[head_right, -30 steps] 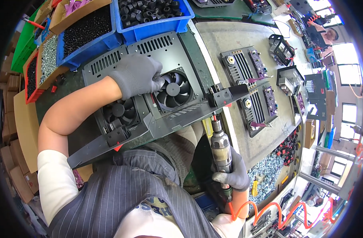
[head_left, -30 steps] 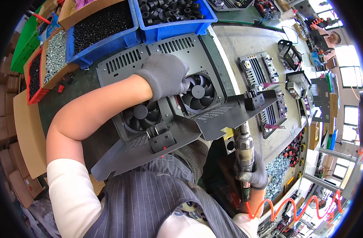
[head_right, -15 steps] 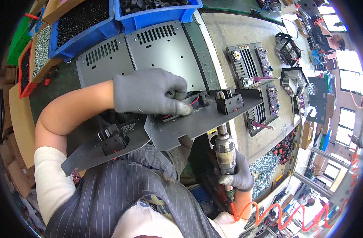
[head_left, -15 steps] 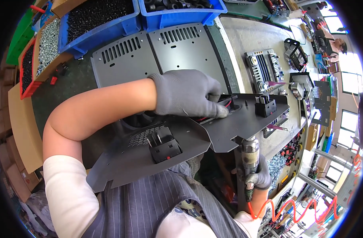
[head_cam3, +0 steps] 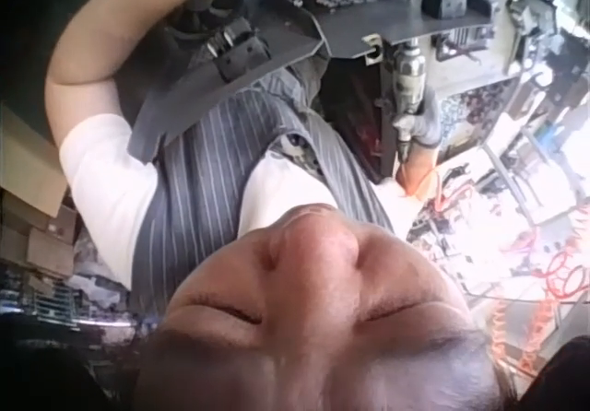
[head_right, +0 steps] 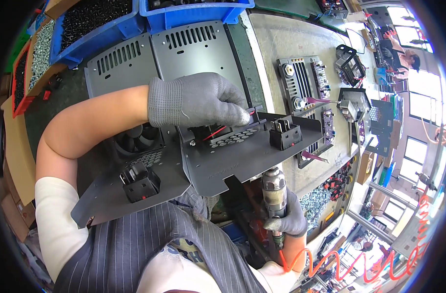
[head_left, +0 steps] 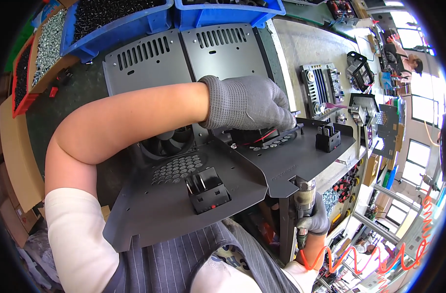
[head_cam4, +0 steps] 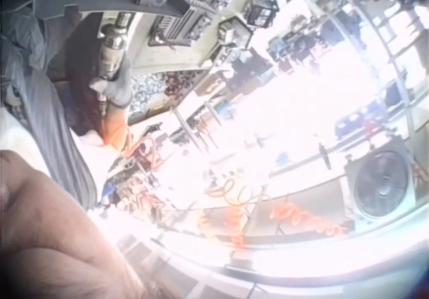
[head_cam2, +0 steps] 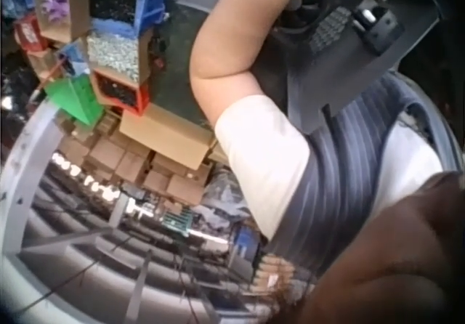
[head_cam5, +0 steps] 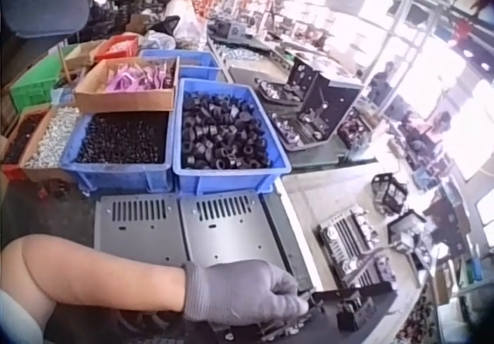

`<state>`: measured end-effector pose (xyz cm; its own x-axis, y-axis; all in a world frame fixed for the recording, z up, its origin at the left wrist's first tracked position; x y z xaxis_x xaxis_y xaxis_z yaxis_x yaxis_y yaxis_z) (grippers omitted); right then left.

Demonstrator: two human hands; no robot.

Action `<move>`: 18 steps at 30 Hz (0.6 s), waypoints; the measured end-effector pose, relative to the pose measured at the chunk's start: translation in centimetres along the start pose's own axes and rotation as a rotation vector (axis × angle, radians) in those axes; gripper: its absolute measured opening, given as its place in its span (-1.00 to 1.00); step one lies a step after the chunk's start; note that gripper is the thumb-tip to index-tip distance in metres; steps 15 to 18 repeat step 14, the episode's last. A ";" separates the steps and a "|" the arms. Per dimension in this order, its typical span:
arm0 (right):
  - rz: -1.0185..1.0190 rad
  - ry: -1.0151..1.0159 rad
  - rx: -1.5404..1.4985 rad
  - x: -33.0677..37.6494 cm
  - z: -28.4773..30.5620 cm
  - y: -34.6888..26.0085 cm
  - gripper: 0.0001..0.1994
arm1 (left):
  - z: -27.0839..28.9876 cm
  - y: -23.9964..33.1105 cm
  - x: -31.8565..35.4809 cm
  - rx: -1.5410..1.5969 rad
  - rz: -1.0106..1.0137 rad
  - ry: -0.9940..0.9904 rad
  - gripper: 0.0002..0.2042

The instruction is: Assembling a power supply unit by attaching a cover and cooling fans using a pneumatic screwdriver.

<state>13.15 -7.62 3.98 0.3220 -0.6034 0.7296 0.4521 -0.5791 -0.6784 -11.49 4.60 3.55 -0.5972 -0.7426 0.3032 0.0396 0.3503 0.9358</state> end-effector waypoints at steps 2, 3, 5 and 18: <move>0.011 -0.007 0.014 0.0 -0.1 -0.1 -0.15 | -0.1 0.3 0.2 -0.006 0.004 -0.007 -0.65; 0.009 0.003 0.009 0.0 -0.2 -0.2 -0.15 | -0.2 0.4 0.2 -0.037 -0.002 -0.020 -0.65; 0.009 0.011 0.002 0.1 -0.4 -0.4 -0.14 | -0.3 0.5 0.3 -0.072 -0.006 -0.032 -0.64; 0.135 -0.028 0.261 -0.6 0.2 -1.3 -0.22 | -1.5 1.4 0.3 -0.193 -0.041 -0.079 -0.63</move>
Point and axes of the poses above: each hand's wrist, its own x-axis away from the middle knuckle, its own z-axis out of the back of the hand, y = z × x, the point moved 7 cm from there along -x, towards the middle knuckle, and after that the axes turned 15 degrees about x, right-handed, at the moved point
